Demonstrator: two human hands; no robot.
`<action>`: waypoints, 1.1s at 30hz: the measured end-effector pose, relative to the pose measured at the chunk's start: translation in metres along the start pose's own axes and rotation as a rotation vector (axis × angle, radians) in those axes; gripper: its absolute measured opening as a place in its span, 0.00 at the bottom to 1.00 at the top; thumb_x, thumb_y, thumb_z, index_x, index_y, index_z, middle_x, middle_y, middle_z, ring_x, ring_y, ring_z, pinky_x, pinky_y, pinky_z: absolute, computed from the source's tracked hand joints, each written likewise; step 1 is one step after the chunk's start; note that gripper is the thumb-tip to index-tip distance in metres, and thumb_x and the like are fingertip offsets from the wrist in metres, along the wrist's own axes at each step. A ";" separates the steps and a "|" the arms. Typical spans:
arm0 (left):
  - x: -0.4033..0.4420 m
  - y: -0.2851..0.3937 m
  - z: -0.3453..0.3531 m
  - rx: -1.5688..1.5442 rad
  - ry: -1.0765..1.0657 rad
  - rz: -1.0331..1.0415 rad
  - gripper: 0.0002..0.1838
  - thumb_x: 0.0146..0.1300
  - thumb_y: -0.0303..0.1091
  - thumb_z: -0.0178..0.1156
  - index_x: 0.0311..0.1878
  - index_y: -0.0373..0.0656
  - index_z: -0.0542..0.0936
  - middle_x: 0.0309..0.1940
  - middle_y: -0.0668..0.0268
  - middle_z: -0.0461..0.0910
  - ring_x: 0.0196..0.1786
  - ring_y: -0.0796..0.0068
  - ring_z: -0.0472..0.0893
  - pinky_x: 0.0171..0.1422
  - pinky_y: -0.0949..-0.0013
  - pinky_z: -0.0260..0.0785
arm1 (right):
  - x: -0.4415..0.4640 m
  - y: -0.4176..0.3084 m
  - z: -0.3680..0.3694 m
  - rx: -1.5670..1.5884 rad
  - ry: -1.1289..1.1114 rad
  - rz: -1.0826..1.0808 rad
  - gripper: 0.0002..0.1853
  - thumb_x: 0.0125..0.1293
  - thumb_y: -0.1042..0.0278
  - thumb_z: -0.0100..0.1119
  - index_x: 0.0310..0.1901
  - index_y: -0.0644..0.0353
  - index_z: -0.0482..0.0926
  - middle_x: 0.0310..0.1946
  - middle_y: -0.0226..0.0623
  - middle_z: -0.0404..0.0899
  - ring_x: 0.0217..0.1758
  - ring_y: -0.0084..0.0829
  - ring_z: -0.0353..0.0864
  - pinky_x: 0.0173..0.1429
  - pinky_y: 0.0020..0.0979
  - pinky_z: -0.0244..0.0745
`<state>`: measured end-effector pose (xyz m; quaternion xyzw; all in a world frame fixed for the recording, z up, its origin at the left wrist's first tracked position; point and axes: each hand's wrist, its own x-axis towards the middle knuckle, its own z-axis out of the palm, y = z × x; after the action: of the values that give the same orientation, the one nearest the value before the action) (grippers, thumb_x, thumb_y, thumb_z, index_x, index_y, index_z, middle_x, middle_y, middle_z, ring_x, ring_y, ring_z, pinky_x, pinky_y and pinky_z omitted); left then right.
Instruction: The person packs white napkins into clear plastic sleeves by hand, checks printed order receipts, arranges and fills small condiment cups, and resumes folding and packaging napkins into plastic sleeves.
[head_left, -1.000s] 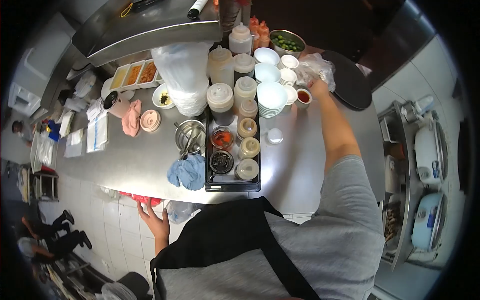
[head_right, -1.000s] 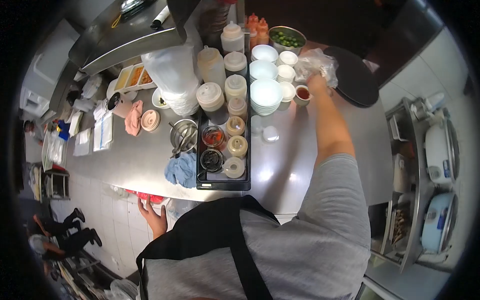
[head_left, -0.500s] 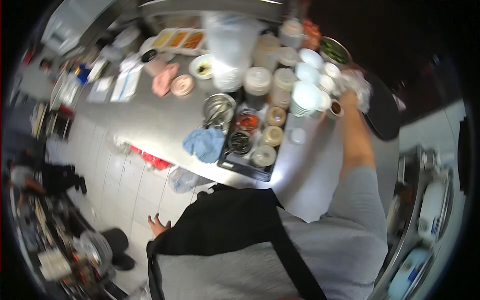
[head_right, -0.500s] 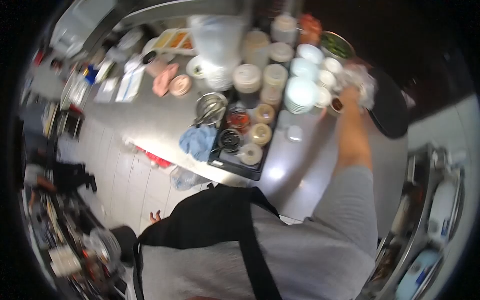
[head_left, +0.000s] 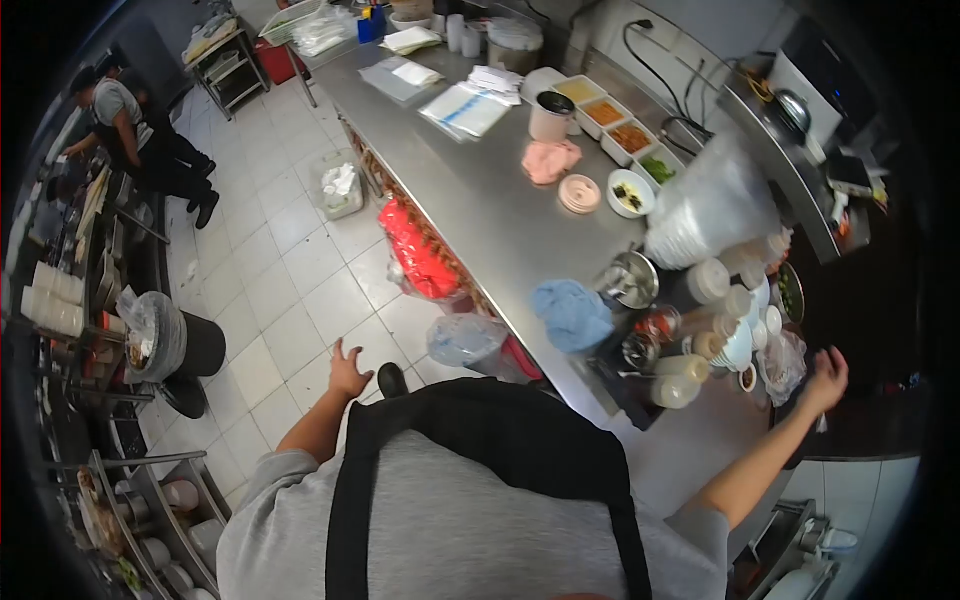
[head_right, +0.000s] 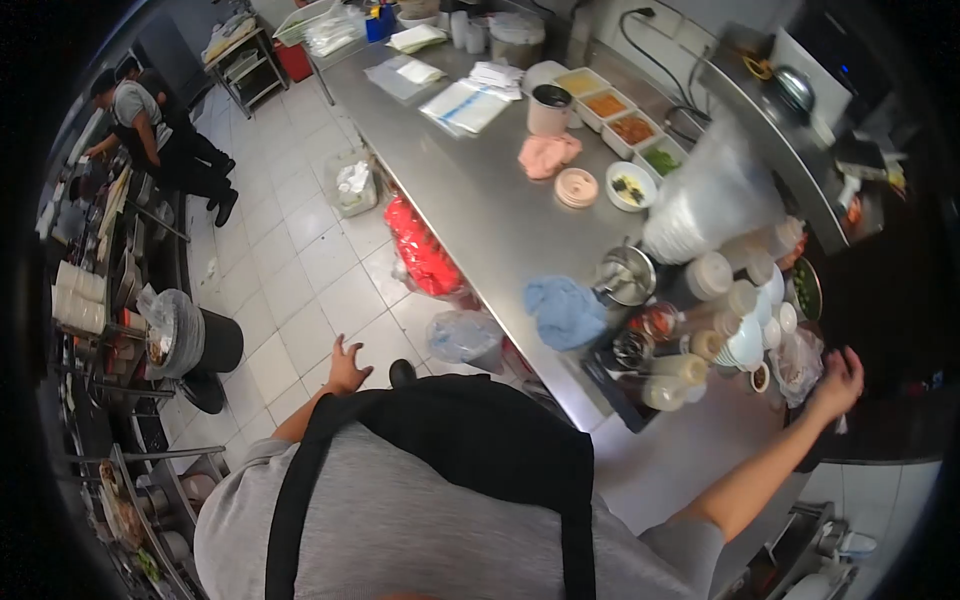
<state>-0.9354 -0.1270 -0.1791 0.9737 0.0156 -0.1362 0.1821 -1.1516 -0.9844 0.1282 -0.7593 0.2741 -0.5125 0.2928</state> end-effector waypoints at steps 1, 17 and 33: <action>0.006 -0.002 -0.005 -0.009 -0.031 0.013 0.35 0.46 0.42 0.72 0.60 0.51 0.71 0.72 0.48 0.44 0.69 0.42 0.57 0.69 0.53 0.60 | -0.010 -0.037 0.002 0.076 0.081 -0.037 0.15 0.59 0.81 0.60 0.50 0.67 0.76 0.43 0.47 0.81 0.46 0.32 0.81 0.54 0.27 0.77; 0.097 -0.259 -0.119 -0.064 0.052 -0.231 0.34 0.47 0.40 0.71 0.60 0.49 0.71 0.71 0.46 0.44 0.67 0.41 0.59 0.69 0.53 0.61 | -0.264 -0.398 0.409 0.409 -0.315 -0.123 0.06 0.57 0.83 0.62 0.35 0.64 0.78 0.36 0.32 0.76 0.32 0.20 0.76 0.38 0.21 0.74; 0.329 -0.243 -0.205 -0.200 0.114 -0.032 0.29 0.48 0.39 0.71 0.55 0.48 0.74 0.67 0.44 0.53 0.67 0.40 0.59 0.68 0.51 0.59 | -0.334 -0.419 0.848 -0.051 -0.714 -0.542 0.29 0.47 0.83 0.50 0.56 0.54 0.74 0.66 0.43 0.62 0.71 0.53 0.55 0.71 0.49 0.53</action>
<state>-0.5851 0.1668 -0.1697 0.9564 0.0548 -0.0815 0.2750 -0.4148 -0.3220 -0.0313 -0.9400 -0.0405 -0.2695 0.2054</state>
